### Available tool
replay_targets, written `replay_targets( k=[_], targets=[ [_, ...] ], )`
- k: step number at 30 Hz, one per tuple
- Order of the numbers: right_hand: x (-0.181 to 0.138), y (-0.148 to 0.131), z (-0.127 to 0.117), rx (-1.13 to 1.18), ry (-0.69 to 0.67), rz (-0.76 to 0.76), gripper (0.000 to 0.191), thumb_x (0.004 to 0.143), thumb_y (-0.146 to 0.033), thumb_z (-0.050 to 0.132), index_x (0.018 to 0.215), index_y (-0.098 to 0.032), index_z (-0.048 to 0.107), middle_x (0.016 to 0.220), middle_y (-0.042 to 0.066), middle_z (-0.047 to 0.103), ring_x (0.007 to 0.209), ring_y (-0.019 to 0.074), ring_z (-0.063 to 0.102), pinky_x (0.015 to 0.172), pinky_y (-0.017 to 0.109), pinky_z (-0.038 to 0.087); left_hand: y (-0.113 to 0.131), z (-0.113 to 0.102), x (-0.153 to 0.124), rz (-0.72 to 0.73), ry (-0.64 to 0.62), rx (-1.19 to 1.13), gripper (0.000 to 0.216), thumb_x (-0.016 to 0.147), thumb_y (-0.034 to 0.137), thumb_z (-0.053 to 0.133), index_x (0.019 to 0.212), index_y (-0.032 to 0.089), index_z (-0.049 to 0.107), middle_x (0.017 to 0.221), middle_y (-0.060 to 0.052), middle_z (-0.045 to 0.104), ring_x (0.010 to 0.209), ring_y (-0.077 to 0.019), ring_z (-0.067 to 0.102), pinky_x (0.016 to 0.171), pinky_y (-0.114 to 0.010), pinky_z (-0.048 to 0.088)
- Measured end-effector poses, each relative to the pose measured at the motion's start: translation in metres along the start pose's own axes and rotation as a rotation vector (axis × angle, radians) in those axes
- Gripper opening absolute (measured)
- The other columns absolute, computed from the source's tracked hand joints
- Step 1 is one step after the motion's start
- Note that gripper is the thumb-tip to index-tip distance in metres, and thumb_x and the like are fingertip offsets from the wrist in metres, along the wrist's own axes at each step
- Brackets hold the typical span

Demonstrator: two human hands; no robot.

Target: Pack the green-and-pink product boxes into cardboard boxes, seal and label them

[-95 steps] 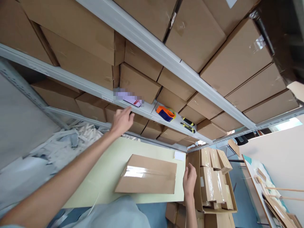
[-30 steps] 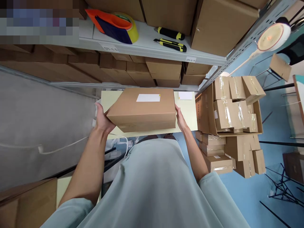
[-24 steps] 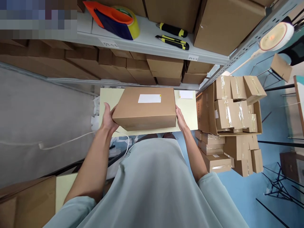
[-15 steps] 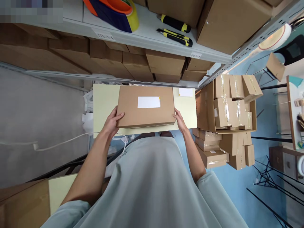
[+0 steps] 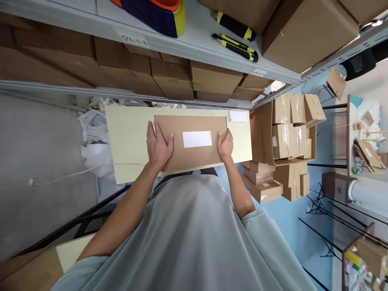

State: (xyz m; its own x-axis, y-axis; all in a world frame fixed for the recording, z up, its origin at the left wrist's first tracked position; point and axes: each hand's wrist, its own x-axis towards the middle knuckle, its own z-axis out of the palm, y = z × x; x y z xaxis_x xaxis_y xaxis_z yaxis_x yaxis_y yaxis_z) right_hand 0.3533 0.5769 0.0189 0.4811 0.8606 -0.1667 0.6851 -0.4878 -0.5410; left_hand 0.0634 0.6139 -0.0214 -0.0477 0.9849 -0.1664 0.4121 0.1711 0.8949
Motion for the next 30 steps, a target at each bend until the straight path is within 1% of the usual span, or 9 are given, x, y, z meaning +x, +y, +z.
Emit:
replay_targets(
  k=[3,6,8,10,15,18,20,25,30],
  targets=[
    [-0.002,-0.011,0.007,-0.11,0.014,0.054,0.086,0.111,-0.067,0.024,0.171,-0.007,0.035,0.171,0.027,0.048,0.161,0.0365,0.046,0.133,0.057,0.037,0.002,0.002,0.003,-0.007,-0.05,-0.049,0.094,0.103,0.06,0.059,0.176,0.008,0.029,0.183,-0.028,0.025,0.174,-0.0393,0.019,0.143,-0.056,0.012],
    [-0.004,-0.015,0.009,-0.161,-0.002,0.111,0.082,0.113,-0.066,0.021,0.172,-0.011,0.034,0.17,0.025,0.048,0.158,0.0388,0.051,0.129,0.059,0.042,0.001,0.0,0.002,-0.025,-0.065,-0.046,0.092,0.105,0.06,0.057,0.176,0.009,0.027,0.182,-0.028,0.027,0.173,-0.0409,0.022,0.142,-0.059,0.017],
    [-0.004,-0.017,0.009,-0.175,-0.014,0.136,0.081,0.113,-0.066,0.02,0.173,-0.013,0.032,0.172,0.024,0.047,0.157,0.0398,0.052,0.128,0.06,0.043,0.001,-0.001,0.003,-0.037,-0.068,-0.025,0.092,0.105,0.059,0.059,0.176,0.01,0.027,0.181,-0.027,0.028,0.172,-0.0414,0.023,0.142,-0.059,0.02],
    [-0.004,-0.018,0.01,-0.189,-0.015,0.148,0.081,0.113,-0.067,0.019,0.173,-0.014,0.032,0.172,0.024,0.046,0.156,0.0402,0.053,0.127,0.059,0.044,0.0,-0.003,0.004,-0.054,-0.079,-0.021,0.093,0.104,0.058,0.061,0.177,0.012,0.026,0.182,-0.026,0.028,0.172,-0.0421,0.023,0.142,-0.06,0.02],
    [-0.004,-0.016,0.014,-0.237,-0.003,0.141,0.08,0.114,-0.067,0.015,0.171,-0.014,0.034,0.167,0.023,0.052,0.151,0.039,0.058,0.123,0.055,0.05,-0.001,-0.006,0.004,-0.061,-0.112,-0.024,0.094,0.105,0.06,0.059,0.18,0.019,0.02,0.183,-0.023,0.025,0.172,-0.046,0.02,0.14,-0.069,0.02],
    [-0.003,-0.015,0.013,-0.248,-0.011,0.135,0.08,0.114,-0.066,0.014,0.17,-0.014,0.036,0.163,0.023,0.055,0.146,0.0387,0.061,0.12,0.054,0.053,0.001,-0.006,0.003,-0.061,-0.103,-0.024,0.095,0.104,0.062,0.059,0.18,0.022,0.019,0.184,-0.022,0.025,0.172,-0.0475,0.02,0.14,-0.07,0.02],
    [-0.002,-0.015,0.012,-0.239,-0.019,0.132,0.078,0.114,-0.066,0.014,0.17,-0.015,0.036,0.161,0.022,0.057,0.145,0.038,0.062,0.119,0.053,0.053,0.003,-0.005,0.002,-0.064,-0.087,-0.004,0.093,0.105,0.061,0.059,0.18,0.022,0.02,0.183,-0.022,0.027,0.171,-0.0477,0.022,0.14,-0.07,0.02],
    [-0.001,-0.01,0.011,-0.172,-0.043,0.121,0.076,0.115,-0.063,0.018,0.17,-0.013,0.036,0.161,0.024,0.055,0.147,0.0389,0.059,0.121,0.055,0.052,0.006,0.0,0.0,-0.074,-0.051,0.062,0.089,0.107,0.058,0.055,0.18,0.02,0.022,0.18,-0.023,0.033,0.169,-0.0466,0.028,0.14,-0.069,0.023],
    [0.003,-0.002,0.013,-0.059,-0.076,0.086,0.074,0.115,-0.056,0.022,0.173,-0.012,0.031,0.168,0.024,0.05,0.158,0.0374,0.049,0.13,0.059,0.041,0.007,0.009,0.0,-0.069,0.013,0.139,0.091,0.103,0.056,0.06,0.178,0.016,0.027,0.178,-0.025,0.034,0.168,-0.0491,0.028,0.139,-0.069,0.02]
  ],
)
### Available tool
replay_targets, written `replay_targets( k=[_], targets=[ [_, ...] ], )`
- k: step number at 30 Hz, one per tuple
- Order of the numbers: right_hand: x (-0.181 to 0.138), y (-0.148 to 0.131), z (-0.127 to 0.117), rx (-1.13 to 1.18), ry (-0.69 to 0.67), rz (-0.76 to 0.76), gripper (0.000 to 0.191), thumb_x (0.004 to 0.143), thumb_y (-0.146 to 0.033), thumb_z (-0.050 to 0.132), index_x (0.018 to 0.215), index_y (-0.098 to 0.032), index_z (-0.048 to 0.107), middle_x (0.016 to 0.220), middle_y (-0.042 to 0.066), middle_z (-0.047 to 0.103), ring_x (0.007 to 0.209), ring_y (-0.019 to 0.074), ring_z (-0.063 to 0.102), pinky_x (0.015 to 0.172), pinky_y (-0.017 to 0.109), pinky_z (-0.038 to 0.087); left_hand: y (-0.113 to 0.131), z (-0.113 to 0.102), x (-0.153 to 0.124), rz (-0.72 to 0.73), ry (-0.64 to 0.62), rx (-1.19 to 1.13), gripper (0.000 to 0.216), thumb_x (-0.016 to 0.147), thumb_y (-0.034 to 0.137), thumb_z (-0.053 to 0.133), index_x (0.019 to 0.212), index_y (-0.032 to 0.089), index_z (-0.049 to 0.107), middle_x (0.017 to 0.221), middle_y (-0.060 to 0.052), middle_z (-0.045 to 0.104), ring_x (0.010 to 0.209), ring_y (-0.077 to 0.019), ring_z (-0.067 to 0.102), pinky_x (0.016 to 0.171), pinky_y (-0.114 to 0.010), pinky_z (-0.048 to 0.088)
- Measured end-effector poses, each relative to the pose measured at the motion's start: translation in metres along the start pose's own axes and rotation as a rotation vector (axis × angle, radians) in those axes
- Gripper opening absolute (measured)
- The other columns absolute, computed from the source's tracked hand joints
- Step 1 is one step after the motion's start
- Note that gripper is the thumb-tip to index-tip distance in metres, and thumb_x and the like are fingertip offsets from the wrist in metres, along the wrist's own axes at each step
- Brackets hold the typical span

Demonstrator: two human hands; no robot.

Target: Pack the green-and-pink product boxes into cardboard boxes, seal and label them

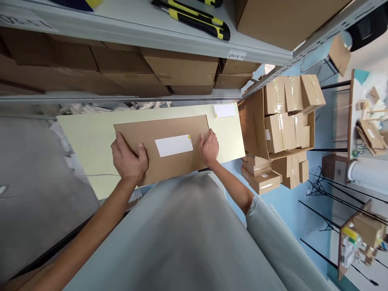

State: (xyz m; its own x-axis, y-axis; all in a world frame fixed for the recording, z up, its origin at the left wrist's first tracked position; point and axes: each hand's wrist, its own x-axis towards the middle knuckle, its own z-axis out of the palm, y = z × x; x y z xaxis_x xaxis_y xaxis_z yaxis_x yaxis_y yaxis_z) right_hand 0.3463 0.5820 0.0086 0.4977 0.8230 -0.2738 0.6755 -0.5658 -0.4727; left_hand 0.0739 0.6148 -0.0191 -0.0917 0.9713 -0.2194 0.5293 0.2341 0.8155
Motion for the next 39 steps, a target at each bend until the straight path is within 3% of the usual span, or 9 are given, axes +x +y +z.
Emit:
replay_targets(
  k=[5,9,13,15,19,24,32,35,39],
  targets=[
    [0.0,0.01,0.003,0.079,-0.044,-0.032,0.077,0.115,-0.054,0.02,0.174,-0.007,0.031,0.176,0.024,0.042,0.166,0.0343,0.04,0.137,0.056,0.033,0.009,0.005,-0.002,0.031,0.07,0.142,0.086,0.104,0.056,0.057,0.175,0.012,0.034,0.181,-0.027,0.029,0.17,-0.0521,0.022,0.139,-0.072,0.014],
    [0.015,0.028,-0.001,0.198,-0.116,-0.056,0.081,0.115,-0.058,0.014,0.178,-0.008,0.025,0.182,0.02,0.034,0.171,0.0312,0.031,0.14,0.056,0.028,0.029,0.007,-0.01,0.071,0.086,0.198,0.079,0.109,0.057,0.049,0.174,0.013,0.036,0.187,-0.022,0.018,0.174,-0.0511,0.004,0.138,-0.076,-0.008],
    [0.079,0.06,-0.015,0.174,-0.098,-0.217,0.078,0.116,-0.056,0.009,0.18,-0.013,0.021,0.187,0.013,0.024,0.177,0.0253,0.014,0.143,0.055,0.021,0.068,0.029,-0.018,0.091,0.021,0.041,0.081,0.11,0.06,0.047,0.178,0.02,0.028,0.191,-0.013,0.002,0.172,-0.0476,-0.02,0.136,-0.08,-0.013],
    [0.124,0.076,-0.02,0.114,-0.111,-0.322,0.073,0.118,-0.051,0.012,0.18,-0.014,0.024,0.188,0.01,0.023,0.177,0.0229,0.009,0.144,0.055,0.017,0.093,0.049,-0.019,0.102,0.008,0.056,0.084,0.11,0.059,0.049,0.178,0.017,0.025,0.191,-0.015,0.002,0.173,-0.0443,-0.018,0.137,-0.076,-0.016],
    [0.192,0.102,-0.021,0.043,-0.288,-0.47,0.062,0.118,-0.037,0.032,0.173,-0.009,0.04,0.185,0.013,0.031,0.176,0.0243,0.019,0.145,0.055,0.017,0.145,0.098,-0.018,0.131,-0.005,0.15,0.085,0.106,0.051,0.06,0.177,0.016,0.029,0.188,-0.02,0.015,0.176,-0.0384,-0.005,0.138,-0.064,-0.02],
    [0.214,0.123,-0.015,0.019,-0.356,-0.486,0.05,0.112,-0.021,0.048,0.159,-0.006,0.059,0.178,0.017,0.043,0.171,0.0285,0.035,0.142,0.057,0.026,0.188,0.143,-0.017,0.225,-0.051,0.163,0.077,0.107,0.05,0.06,0.175,0.022,0.036,0.186,-0.016,0.027,0.177,-0.0348,0.004,0.14,-0.062,-0.011],
    [0.222,0.125,-0.015,-0.216,-0.317,-0.6,0.032,0.111,-0.01,0.05,0.124,-0.013,0.079,0.171,0.019,0.055,0.162,0.0287,0.05,0.129,0.052,0.045,0.196,0.171,-0.015,0.333,-0.058,0.328,0.067,0.114,0.048,0.041,0.172,0.015,0.038,0.182,-0.023,0.035,0.176,-0.0346,0.016,0.141,-0.062,0.0],
    [0.225,0.12,-0.018,-0.155,-0.262,-0.582,0.031,0.112,-0.013,0.05,0.12,-0.016,0.08,0.162,0.016,0.065,0.154,0.0265,0.059,0.127,0.048,0.046,0.2,0.176,-0.011,0.366,-0.086,0.353,0.064,0.114,0.045,0.04,0.17,0.014,0.041,0.18,-0.023,0.039,0.175,-0.0347,0.019,0.142,-0.061,0.005],
    [0.229,0.113,-0.028,0.073,-0.088,-0.456,0.027,0.112,-0.021,0.053,0.116,-0.017,0.079,0.147,0.016,0.075,0.138,0.027,0.069,0.125,0.047,0.047,0.213,0.194,0.004,0.422,-0.193,0.382,0.06,0.113,0.04,0.043,0.168,0.015,0.045,0.179,-0.021,0.043,0.175,-0.0341,0.019,0.142,-0.06,0.012]
  ],
)
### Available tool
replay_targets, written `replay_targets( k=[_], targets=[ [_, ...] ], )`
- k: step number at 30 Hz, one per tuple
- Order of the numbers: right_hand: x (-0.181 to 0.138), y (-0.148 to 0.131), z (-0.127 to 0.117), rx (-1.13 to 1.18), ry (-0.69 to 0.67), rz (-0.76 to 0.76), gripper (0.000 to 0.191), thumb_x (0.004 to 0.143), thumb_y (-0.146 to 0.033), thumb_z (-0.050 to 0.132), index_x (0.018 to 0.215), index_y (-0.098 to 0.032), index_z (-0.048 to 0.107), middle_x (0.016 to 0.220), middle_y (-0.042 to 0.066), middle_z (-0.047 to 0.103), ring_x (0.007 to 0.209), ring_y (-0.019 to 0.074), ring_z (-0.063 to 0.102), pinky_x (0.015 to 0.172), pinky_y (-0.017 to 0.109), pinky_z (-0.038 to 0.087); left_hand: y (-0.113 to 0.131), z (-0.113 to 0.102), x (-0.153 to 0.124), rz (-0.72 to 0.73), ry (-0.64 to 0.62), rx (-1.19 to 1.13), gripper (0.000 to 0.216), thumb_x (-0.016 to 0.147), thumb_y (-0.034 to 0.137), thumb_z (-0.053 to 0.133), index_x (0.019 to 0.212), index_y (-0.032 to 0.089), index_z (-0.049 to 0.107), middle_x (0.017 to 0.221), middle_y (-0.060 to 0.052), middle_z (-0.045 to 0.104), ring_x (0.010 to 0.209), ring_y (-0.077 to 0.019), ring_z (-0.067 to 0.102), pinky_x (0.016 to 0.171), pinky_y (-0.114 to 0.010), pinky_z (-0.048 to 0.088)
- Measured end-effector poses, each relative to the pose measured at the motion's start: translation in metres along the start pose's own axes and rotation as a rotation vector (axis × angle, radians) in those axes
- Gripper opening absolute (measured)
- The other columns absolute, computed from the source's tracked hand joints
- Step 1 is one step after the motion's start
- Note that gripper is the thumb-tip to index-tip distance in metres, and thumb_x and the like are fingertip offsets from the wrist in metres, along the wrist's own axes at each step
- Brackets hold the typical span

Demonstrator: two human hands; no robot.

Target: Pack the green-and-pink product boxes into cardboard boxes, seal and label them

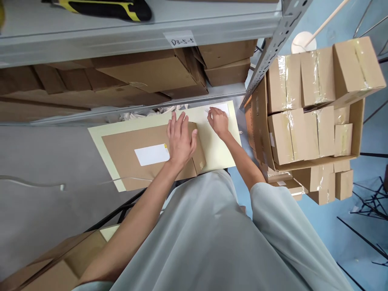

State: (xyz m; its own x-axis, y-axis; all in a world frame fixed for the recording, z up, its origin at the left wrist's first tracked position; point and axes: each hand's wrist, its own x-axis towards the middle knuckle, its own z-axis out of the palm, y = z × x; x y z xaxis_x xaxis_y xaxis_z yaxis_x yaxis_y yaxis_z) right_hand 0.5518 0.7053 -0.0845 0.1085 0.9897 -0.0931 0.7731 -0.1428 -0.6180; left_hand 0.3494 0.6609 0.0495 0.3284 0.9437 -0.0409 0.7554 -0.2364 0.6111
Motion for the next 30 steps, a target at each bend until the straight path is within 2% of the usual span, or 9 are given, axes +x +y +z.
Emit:
replay_targets(
  k=[4,6,10,12,19,22,25,28,30],
  targets=[
    [0.009,0.015,-0.022,0.253,0.275,0.1,0.017,0.108,-0.036,0.067,0.105,-0.022,0.077,0.132,0.01,0.079,0.126,0.0244,0.072,0.119,0.042,0.052,0.009,0.025,0.038,0.103,-0.21,0.076,0.062,0.108,0.033,0.047,0.167,0.012,0.047,0.181,-0.022,0.038,0.176,-0.0342,0.015,0.142,-0.06,0.013],
    [0.013,0.032,-0.035,0.39,0.373,0.175,0.021,0.105,-0.044,0.072,0.101,-0.023,0.075,0.123,0.008,0.08,0.118,0.0222,0.074,0.116,0.04,0.054,0.012,0.044,0.058,0.146,-0.341,0.126,0.066,0.105,0.03,0.049,0.167,0.007,0.045,0.182,-0.024,0.033,0.176,-0.0352,0.013,0.142,-0.059,0.012],
    [0.013,0.074,-0.058,0.675,0.461,0.358,0.038,0.096,-0.056,0.08,0.094,-0.019,0.071,0.095,0.004,0.077,0.095,0.0189,0.075,0.1,0.036,0.062,0.02,0.081,0.093,0.196,-0.556,0.212,0.078,0.099,0.025,0.053,0.171,0.0,0.037,0.186,-0.025,0.02,0.176,-0.0382,0.009,0.142,-0.059,0.013],
    [0.008,0.09,-0.066,0.759,0.495,0.428,0.042,0.092,-0.058,0.083,0.092,-0.018,0.07,0.088,0.003,0.074,0.09,0.0179,0.073,0.095,0.034,0.062,0.026,0.095,0.107,0.191,-0.627,0.25,0.079,0.099,0.024,0.053,0.172,-0.001,0.034,0.187,-0.025,0.016,0.176,-0.0396,0.01,0.141,-0.059,0.017],
    [-0.009,0.115,-0.071,0.849,0.603,0.601,0.042,0.086,-0.056,0.087,0.088,-0.017,0.072,0.083,0.001,0.074,0.087,0.0167,0.072,0.089,0.03,0.061,0.036,0.123,0.142,0.168,-0.765,0.348,0.086,0.101,0.025,0.056,0.178,0.006,0.023,0.189,-0.021,0.007,0.173,-0.0423,0.016,0.135,-0.059,0.031],
    [-0.011,0.119,-0.066,0.858,0.605,0.649,0.041,0.089,-0.056,0.084,0.09,-0.017,0.073,0.085,0.002,0.074,0.088,0.0168,0.073,0.09,0.029,0.061,0.034,0.132,0.143,0.176,-0.802,0.386,0.089,0.102,0.027,0.058,0.178,0.004,0.02,0.19,-0.021,0.004,0.172,-0.0438,0.018,0.131,-0.06,0.037],
    [-0.012,0.123,-0.061,0.859,0.608,0.683,0.038,0.091,-0.053,0.081,0.091,-0.016,0.074,0.085,0.001,0.074,0.09,0.0166,0.074,0.093,0.029,0.061,0.033,0.138,0.139,0.189,-0.777,0.406,0.094,0.103,0.037,0.062,0.179,0.005,0.017,0.19,-0.021,0.002,0.17,-0.0458,0.018,0.128,-0.059,0.041],
    [-0.014,0.123,-0.057,0.878,0.609,0.742,0.029,0.094,-0.043,0.08,0.092,-0.015,0.074,0.085,0.001,0.075,0.091,0.0167,0.075,0.094,0.03,0.061,0.034,0.14,0.137,0.188,-0.772,0.442,0.1,0.102,0.044,0.063,0.18,0.005,0.013,0.19,-0.021,0.001,0.17,-0.0465,0.015,0.126,-0.057,0.044],
    [-0.018,0.122,-0.054,0.927,0.619,0.864,0.021,0.096,-0.034,0.078,0.093,-0.014,0.074,0.085,0.002,0.076,0.09,0.0164,0.077,0.092,0.029,0.062,0.035,0.14,0.138,0.175,-0.791,0.465,0.103,0.101,0.044,0.064,0.18,0.006,0.011,0.19,-0.02,-0.001,0.171,-0.0459,0.014,0.125,-0.055,0.046]
  ],
)
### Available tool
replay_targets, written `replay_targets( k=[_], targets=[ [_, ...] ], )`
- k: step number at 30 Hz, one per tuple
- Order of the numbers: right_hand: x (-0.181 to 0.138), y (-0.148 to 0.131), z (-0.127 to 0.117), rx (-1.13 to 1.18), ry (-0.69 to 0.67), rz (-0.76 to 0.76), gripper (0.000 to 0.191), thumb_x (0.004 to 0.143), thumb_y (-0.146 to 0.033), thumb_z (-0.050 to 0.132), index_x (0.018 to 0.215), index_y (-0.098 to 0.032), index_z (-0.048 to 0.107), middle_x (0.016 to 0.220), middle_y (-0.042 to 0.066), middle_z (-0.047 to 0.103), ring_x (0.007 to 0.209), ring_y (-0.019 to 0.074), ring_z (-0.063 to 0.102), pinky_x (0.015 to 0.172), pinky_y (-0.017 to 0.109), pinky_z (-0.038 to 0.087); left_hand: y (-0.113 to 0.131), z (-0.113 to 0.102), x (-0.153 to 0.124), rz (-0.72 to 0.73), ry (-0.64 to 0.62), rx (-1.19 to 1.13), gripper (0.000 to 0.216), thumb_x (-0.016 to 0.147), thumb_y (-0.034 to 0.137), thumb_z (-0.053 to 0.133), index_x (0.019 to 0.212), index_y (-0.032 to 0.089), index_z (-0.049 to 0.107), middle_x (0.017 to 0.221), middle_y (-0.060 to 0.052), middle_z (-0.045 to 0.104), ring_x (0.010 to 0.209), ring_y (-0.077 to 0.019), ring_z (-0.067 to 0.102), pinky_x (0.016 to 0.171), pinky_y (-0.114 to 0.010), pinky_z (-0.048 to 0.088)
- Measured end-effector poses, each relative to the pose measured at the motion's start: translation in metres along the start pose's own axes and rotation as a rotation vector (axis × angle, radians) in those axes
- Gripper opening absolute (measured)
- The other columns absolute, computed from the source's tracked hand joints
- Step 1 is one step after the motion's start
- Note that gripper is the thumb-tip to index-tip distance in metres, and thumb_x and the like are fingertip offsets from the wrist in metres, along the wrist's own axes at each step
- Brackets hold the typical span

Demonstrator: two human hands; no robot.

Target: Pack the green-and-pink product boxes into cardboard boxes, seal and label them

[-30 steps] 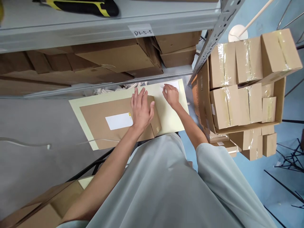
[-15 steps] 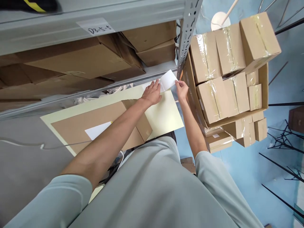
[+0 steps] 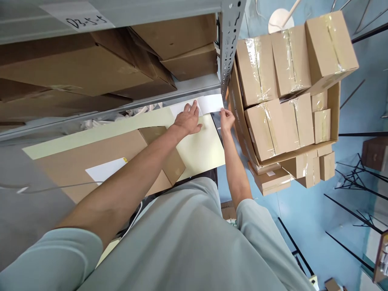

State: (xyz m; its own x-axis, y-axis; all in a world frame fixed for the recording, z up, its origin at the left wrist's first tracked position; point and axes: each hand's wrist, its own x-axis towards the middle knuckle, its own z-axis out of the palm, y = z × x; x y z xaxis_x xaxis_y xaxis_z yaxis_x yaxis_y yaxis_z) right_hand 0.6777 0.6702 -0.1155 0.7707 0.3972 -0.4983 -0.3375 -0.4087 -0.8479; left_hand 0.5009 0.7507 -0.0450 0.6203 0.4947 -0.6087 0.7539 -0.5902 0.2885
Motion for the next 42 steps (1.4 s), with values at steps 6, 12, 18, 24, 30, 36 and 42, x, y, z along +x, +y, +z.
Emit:
replay_targets(
  k=[6,12,18,24,30,36,42],
  targets=[
    [-0.031,0.027,-0.033,0.017,0.219,0.28,0.019,0.106,-0.026,0.063,0.103,-0.011,0.074,0.084,0.004,0.079,0.086,0.0154,0.08,0.081,0.025,0.064,-0.002,0.0,0.006,-0.017,-0.024,-0.028,0.108,0.096,0.045,0.069,0.182,0.012,0.012,0.191,-0.017,-0.002,0.171,-0.0463,0.016,0.124,-0.056,0.048],
    [-0.096,0.045,-0.08,-0.036,0.351,0.277,0.028,0.108,-0.042,0.072,0.103,-0.015,0.073,0.097,0.004,0.08,0.085,0.0165,0.079,0.079,0.032,0.067,-0.002,-0.003,0.007,-0.037,-0.019,-0.155,0.107,0.089,0.041,0.072,0.179,0.01,0.022,0.191,-0.016,-0.003,0.173,-0.0455,0.012,0.126,-0.055,0.049],
    [-0.16,0.032,-0.112,-0.131,0.374,0.071,0.044,0.093,-0.063,0.069,0.083,-0.02,0.064,0.08,0.011,0.078,0.084,0.0265,0.08,0.068,0.033,0.064,0.031,-0.026,-0.038,0.01,0.132,-0.557,0.086,0.093,0.038,0.07,0.164,-0.001,0.041,0.187,-0.031,0.001,0.174,-0.0467,0.008,0.134,-0.056,0.035],
    [-0.215,-0.002,-0.126,-0.207,0.356,-0.275,0.057,0.081,-0.077,0.067,0.088,-0.02,0.067,0.09,0.015,0.078,0.091,0.0314,0.077,0.083,0.045,0.065,0.065,0.007,-0.152,0.189,0.154,-0.841,0.043,0.098,0.054,0.067,0.124,0.02,0.073,0.13,-0.017,0.08,0.125,-0.0345,0.075,0.108,-0.042,0.057],
    [-0.297,-0.024,-0.084,-0.442,0.05,-0.875,0.031,0.102,-0.054,0.066,0.1,-0.024,0.074,0.12,0.018,0.079,0.113,0.0322,0.077,0.1,0.052,0.062,0.051,0.059,-0.257,0.217,0.34,-1.297,0.061,0.103,0.066,0.057,0.139,0.018,0.068,0.144,-0.021,0.074,0.119,-0.031,0.078,0.096,-0.04,0.063],
    [-0.387,-0.002,-0.017,-0.647,-0.276,-1.223,0.024,0.109,-0.037,0.055,0.108,-0.025,0.076,0.124,0.018,0.079,0.11,0.0326,0.078,0.096,0.053,0.062,-0.007,0.077,-0.331,0.213,0.566,-1.728,0.069,0.096,0.085,0.057,0.113,0.019,0.071,0.105,-0.011,0.077,0.105,-0.0282,0.075,0.093,-0.04,0.063],
    [-0.456,0.019,0.038,-0.704,-0.481,-1.425,0.026,0.108,-0.033,0.055,0.119,-0.026,0.078,0.126,0.017,0.08,0.119,0.0321,0.078,0.098,0.052,0.064,-0.083,0.093,-0.382,0.079,0.783,-1.756,0.062,0.097,0.08,0.052,0.1,0.021,0.072,0.097,-0.01,0.079,0.105,-0.0298,0.076,0.095,-0.04,0.063]
  ],
)
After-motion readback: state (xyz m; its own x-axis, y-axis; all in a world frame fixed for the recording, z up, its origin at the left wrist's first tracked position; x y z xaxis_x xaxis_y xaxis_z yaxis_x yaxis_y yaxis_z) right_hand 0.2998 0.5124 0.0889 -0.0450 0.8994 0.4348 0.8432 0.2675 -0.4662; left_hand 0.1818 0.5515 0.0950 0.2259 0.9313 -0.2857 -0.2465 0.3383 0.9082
